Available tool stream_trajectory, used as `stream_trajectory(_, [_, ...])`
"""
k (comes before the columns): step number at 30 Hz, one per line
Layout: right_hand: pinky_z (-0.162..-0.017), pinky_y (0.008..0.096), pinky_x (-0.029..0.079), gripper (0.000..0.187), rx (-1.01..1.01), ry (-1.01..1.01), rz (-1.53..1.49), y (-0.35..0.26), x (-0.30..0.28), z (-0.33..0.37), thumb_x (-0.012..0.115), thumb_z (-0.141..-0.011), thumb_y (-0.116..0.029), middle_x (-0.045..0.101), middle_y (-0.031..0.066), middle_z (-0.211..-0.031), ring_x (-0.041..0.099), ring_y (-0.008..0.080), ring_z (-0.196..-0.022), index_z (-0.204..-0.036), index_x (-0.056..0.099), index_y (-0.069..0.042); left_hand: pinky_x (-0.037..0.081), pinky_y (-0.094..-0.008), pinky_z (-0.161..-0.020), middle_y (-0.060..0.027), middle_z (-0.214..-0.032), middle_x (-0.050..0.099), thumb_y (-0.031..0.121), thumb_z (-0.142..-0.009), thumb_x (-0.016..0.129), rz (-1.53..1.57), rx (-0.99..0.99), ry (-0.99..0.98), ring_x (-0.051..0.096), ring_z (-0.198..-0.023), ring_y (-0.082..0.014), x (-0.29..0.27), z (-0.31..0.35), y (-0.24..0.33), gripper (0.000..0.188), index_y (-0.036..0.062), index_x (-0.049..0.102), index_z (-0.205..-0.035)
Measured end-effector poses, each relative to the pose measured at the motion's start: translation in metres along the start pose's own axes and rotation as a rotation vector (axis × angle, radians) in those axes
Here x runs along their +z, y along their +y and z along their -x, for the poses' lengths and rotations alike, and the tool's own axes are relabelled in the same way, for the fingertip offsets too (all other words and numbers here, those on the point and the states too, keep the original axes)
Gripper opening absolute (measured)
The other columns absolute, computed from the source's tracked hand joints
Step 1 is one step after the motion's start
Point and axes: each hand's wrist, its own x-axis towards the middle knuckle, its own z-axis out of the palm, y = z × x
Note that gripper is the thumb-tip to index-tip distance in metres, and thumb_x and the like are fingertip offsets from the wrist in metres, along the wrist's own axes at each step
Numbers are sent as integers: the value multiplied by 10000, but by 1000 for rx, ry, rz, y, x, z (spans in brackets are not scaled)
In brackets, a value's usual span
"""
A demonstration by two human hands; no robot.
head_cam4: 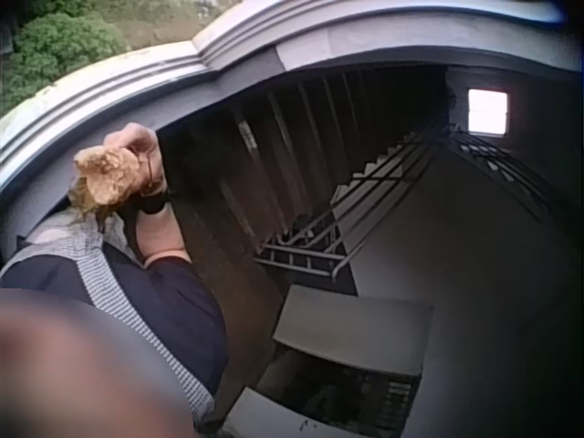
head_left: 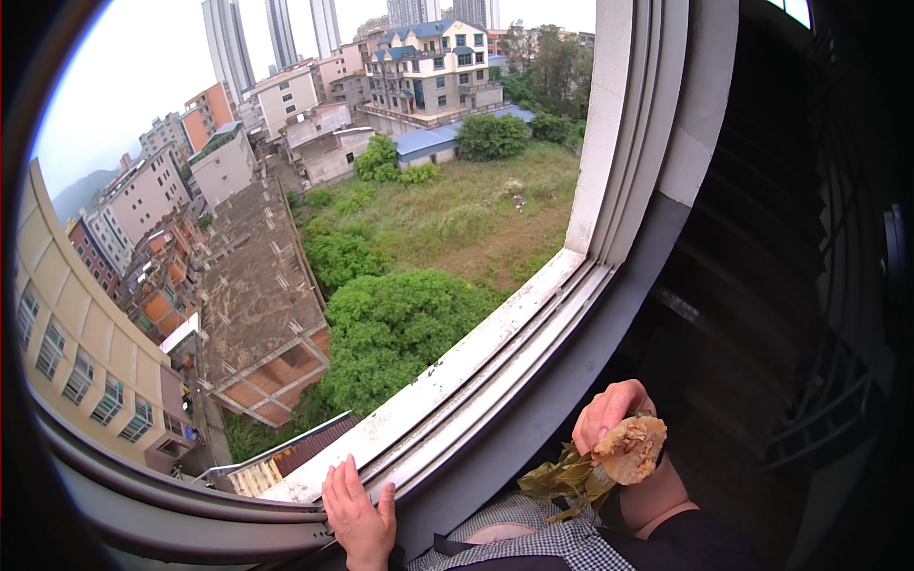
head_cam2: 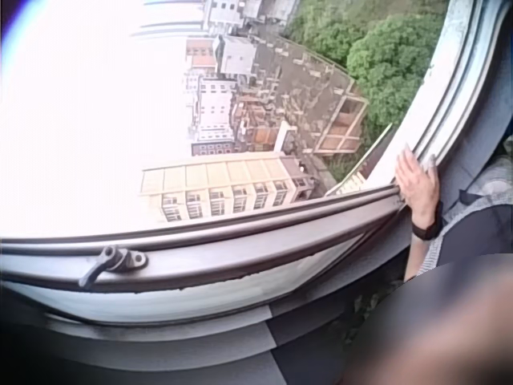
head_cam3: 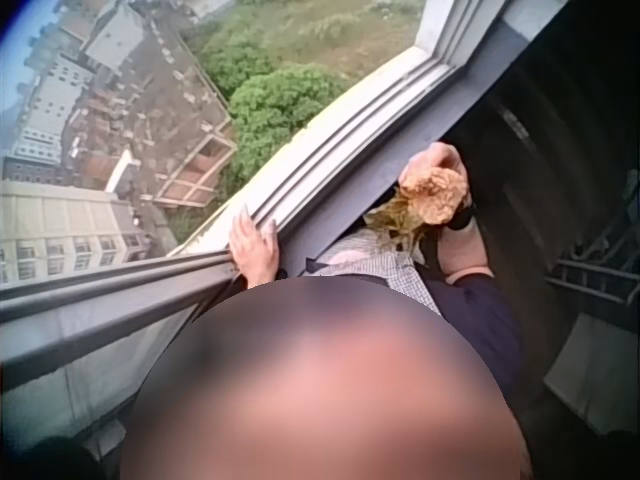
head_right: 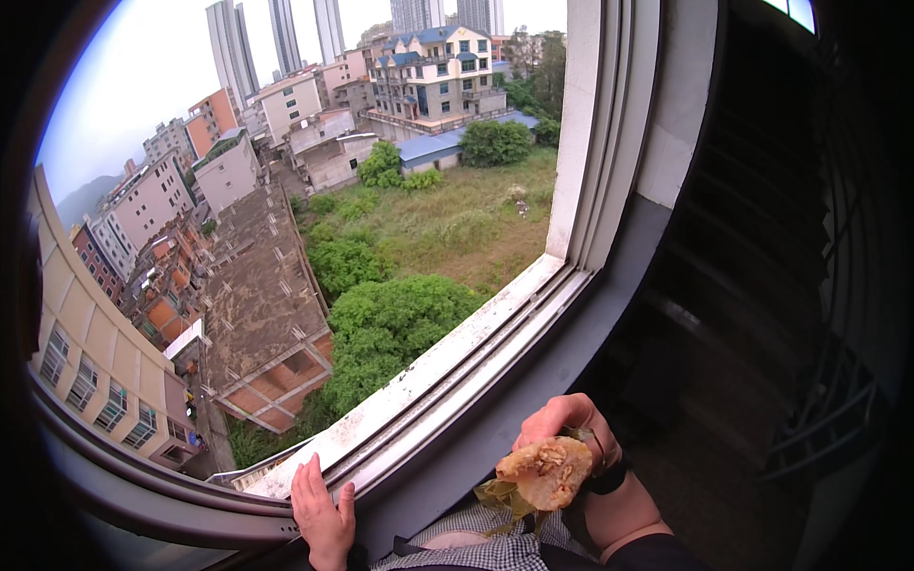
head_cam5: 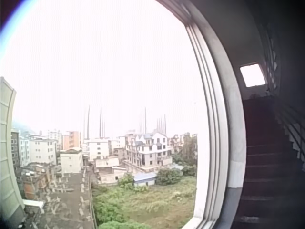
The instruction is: Unwrapping a leaf-wrapped rice dumpling (zongzi) and showing the contents.
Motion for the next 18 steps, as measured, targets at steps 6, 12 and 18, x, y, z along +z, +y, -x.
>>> stream_trajectory(6, [-431, 359, 452, 292, -4, -10, -20, 2, -1, 1, 670, -824, -203, 619, 197, -655, 583, 257, -471, -862, 597, 78, 309, -471, -1013, -223, -1234, 466, 385, -881, 536, -9, 3, 2, 403, -1199, -392, -2, 0, 0, 617, 0, 376, -1335])
stream_trajectory(12, [-430, 361, 451, 305, 5, -12, -14, 2, -3, 1, 674, -821, -212, 624, 199, -661, 582, 257, -468, -873, 602, 79, 305, -470, -1017, -221, -1242, 461, 382, -880, 539, -7, -2, 0, 398, -1205, -389, -1, 0, 0, 615, 4, 376, -1338])
stream_trajectory(18, [-428, 353, 449, 307, -3, 16, 14, -1, 1, 4, 681, -816, -216, 621, 195, -650, 581, 251, -465, -860, 603, 77, 301, -470, -1021, -224, -1250, 456, 387, -879, 538, 13, 3, -20, 395, -1209, -388, 3, -3, 2, 625, 5, 369, -1343])
